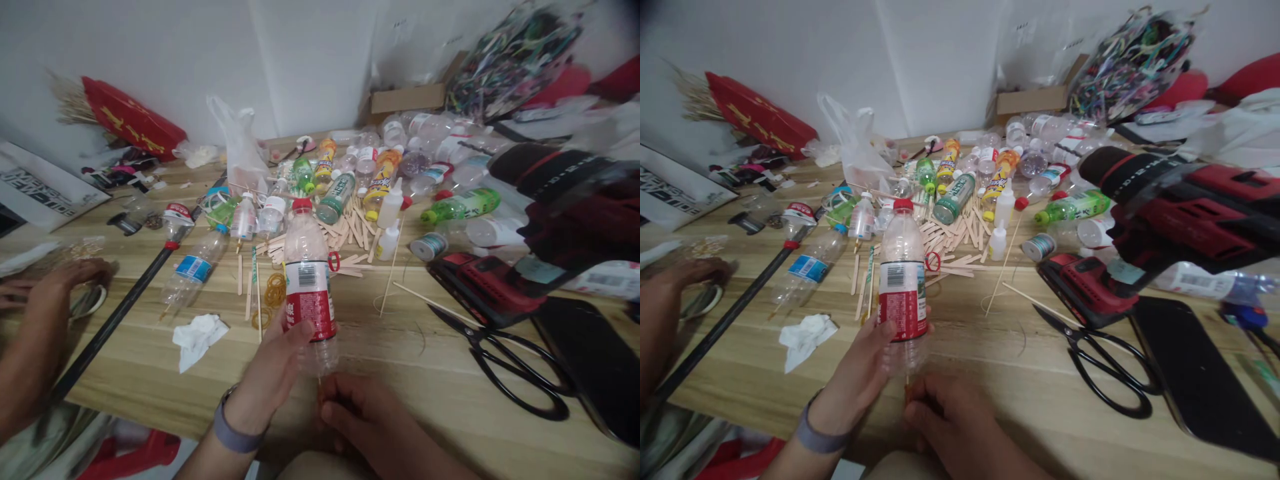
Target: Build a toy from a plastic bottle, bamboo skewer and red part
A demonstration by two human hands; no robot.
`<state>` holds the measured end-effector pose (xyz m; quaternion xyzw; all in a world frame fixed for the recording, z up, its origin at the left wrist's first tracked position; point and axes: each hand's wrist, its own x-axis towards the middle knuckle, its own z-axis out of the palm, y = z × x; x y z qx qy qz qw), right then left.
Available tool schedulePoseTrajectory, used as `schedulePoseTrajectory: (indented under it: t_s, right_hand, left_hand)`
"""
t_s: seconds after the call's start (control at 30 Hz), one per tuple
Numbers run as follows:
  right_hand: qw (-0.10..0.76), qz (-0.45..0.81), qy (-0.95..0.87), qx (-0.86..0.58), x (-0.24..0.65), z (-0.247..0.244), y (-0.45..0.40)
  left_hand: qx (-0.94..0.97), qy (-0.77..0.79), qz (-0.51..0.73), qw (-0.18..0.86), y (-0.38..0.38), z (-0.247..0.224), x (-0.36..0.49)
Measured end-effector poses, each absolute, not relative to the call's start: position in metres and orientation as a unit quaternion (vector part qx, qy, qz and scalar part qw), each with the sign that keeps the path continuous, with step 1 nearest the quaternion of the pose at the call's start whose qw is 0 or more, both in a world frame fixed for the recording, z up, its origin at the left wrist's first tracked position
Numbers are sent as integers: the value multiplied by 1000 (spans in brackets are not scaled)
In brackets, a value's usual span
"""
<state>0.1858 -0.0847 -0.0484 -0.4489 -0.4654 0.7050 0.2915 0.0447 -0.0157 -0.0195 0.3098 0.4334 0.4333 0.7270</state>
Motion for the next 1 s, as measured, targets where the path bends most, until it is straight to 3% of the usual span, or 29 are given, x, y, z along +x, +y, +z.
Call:
schedulePoseTrajectory:
  t_s: [0.07, 0.23, 0.43, 0.63, 1.0]
  right_hand:
    - [296, 662, -502, -472, 196, -45, -80]
    - [403, 453, -528, -594, 226, -35, -50]
    - [378, 479, -589, -530, 227, -28, -25]
    - [380, 433, -579, -577, 253, -32, -38]
    - [352, 433, -579, -595, 283, -27, -55]
  left_hand:
    - [302, 442, 418, 734, -16, -18, 41]
    - [324, 444, 374, 747, -18, -17, 31]
    - [333, 396, 331, 789, -20, -19, 24]
    - [320, 464, 366, 740, -17, -17, 5]
    - [290, 453, 364, 760, -25, -24, -3]
